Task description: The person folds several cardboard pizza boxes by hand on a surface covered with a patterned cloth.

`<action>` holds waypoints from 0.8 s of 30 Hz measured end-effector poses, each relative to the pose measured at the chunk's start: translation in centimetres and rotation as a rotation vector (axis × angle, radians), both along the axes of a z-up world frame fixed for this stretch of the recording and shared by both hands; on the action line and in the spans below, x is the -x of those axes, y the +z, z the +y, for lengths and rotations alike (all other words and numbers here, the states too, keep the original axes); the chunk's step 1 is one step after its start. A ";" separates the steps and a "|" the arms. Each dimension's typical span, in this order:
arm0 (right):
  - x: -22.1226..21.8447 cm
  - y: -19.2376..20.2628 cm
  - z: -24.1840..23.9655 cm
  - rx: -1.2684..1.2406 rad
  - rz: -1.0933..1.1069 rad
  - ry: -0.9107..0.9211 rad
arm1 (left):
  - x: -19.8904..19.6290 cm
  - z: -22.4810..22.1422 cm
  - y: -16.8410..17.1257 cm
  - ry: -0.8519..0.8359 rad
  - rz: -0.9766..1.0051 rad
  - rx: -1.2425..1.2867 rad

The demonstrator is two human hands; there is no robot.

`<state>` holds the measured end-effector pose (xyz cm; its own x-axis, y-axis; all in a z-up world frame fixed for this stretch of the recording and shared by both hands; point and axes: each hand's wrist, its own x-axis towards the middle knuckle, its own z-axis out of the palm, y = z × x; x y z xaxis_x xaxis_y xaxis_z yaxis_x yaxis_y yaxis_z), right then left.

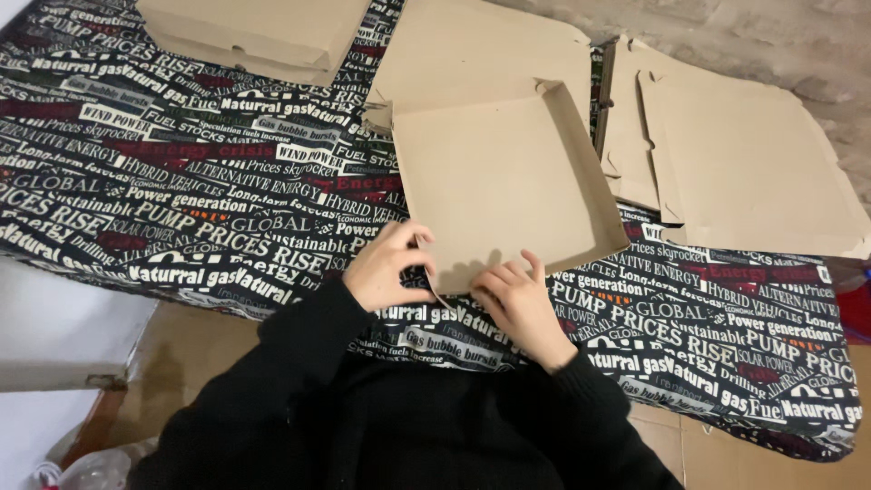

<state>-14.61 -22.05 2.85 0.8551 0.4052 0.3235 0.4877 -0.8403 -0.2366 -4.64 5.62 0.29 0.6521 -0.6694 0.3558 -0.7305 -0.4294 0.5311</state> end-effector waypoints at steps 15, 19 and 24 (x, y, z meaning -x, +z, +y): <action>-1.7 -1.5 -7.6 0.161 -0.111 -0.454 | 1.1 1.6 -1.4 0.270 -0.050 0.201; -1.8 -1.8 -9.3 0.094 -0.080 -0.441 | 0.6 1.9 -0.8 0.251 -0.024 0.182; -1.8 -2.0 -8.6 0.059 -0.138 -0.421 | -1.3 1.4 -0.4 0.128 -0.309 -0.212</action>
